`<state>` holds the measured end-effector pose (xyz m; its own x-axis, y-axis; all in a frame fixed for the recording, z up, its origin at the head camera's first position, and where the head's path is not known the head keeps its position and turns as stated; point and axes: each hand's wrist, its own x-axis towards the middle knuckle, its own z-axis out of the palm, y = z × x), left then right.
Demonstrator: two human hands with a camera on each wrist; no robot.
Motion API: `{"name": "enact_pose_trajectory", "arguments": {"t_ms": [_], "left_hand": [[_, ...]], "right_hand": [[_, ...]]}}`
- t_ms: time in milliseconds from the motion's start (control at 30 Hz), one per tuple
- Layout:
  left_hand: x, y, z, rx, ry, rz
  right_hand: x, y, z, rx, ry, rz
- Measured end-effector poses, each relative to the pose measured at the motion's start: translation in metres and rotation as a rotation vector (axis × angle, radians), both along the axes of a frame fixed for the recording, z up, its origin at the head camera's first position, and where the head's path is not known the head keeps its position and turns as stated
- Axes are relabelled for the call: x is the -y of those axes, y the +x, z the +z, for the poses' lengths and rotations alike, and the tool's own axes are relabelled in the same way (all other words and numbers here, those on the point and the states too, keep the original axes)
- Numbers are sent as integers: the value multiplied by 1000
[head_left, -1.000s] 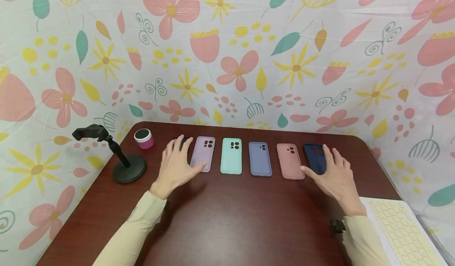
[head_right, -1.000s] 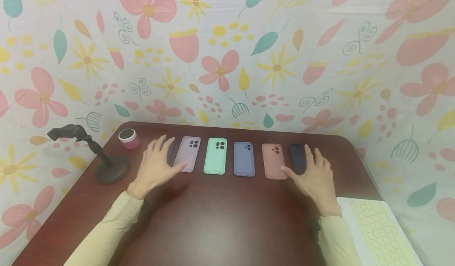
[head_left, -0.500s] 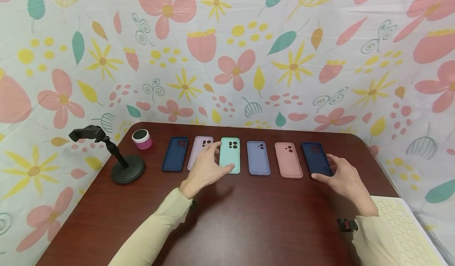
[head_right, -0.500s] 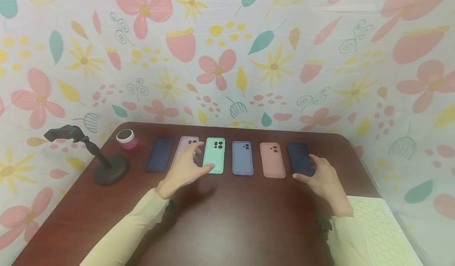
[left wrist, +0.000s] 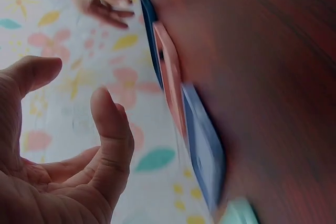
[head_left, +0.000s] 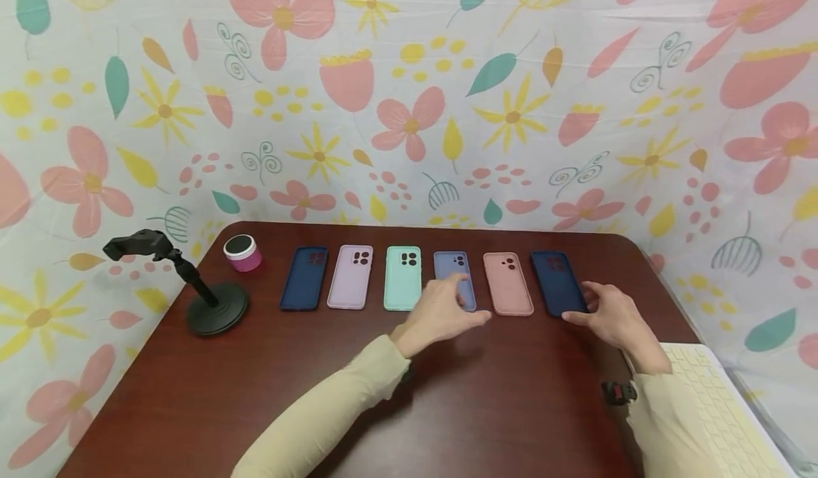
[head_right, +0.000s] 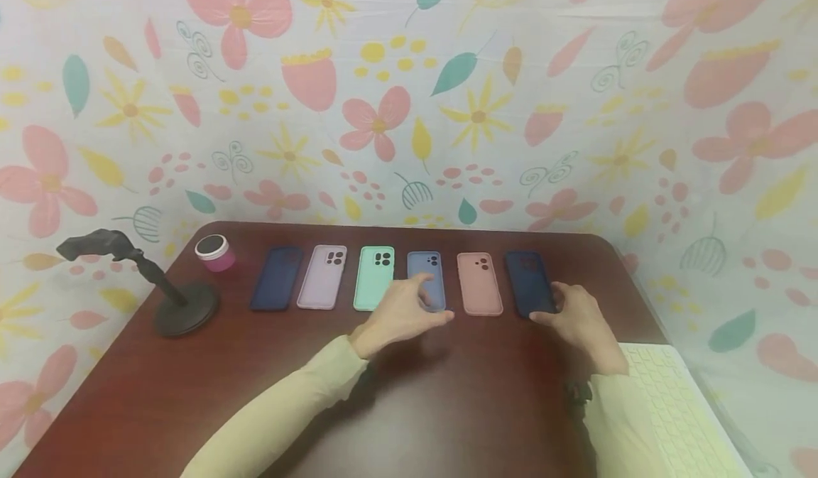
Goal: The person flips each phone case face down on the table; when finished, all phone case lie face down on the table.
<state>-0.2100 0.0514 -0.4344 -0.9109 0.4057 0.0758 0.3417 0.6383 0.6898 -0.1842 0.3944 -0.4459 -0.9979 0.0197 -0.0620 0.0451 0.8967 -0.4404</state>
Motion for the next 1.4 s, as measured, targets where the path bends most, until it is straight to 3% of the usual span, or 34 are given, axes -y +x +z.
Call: {"name": "enact_pose_trajectory", "arguments": {"t_ms": [267,467,600,800,833,900,1033,1067,1133,1233,1333,1400], "left_hand": [[-72,2,-3,21,-99,-64],[-111,-1,-5,170,-76,-137],[-133,-5,-6,188,-82,-140],[-167,-14,-20,180,-196,-113],[-174,-17,-27,164,-220,-98],[-181,-19,-30,192,-227,-83],[-201,-32,-55,192,-237,-49],[-203,-34,-56,198,-241,-46],[-208,-37,-65,153,-258,-31],[-205,-31,-54,143,-267,-7],[-197,-20,-33,185,-259,20],[-195,-14,-26,201,-254,35]], "right_hand": [[0,-6,-6,55,-19,-25],[0,-6,-11,91,-12,-20],[-2,-5,-8,103,-8,-22],[-7,-5,-9,100,7,-24],[-8,-5,-10,97,12,-20],[-8,-5,-11,96,13,-17],[-10,-5,-12,100,4,-22],[-10,-5,-12,103,-1,-25],[-10,-5,-11,106,-12,-32],[-12,-6,-11,109,-20,-36],[-13,-7,-11,115,-29,-42],[-14,-7,-12,120,-32,-43]]}}
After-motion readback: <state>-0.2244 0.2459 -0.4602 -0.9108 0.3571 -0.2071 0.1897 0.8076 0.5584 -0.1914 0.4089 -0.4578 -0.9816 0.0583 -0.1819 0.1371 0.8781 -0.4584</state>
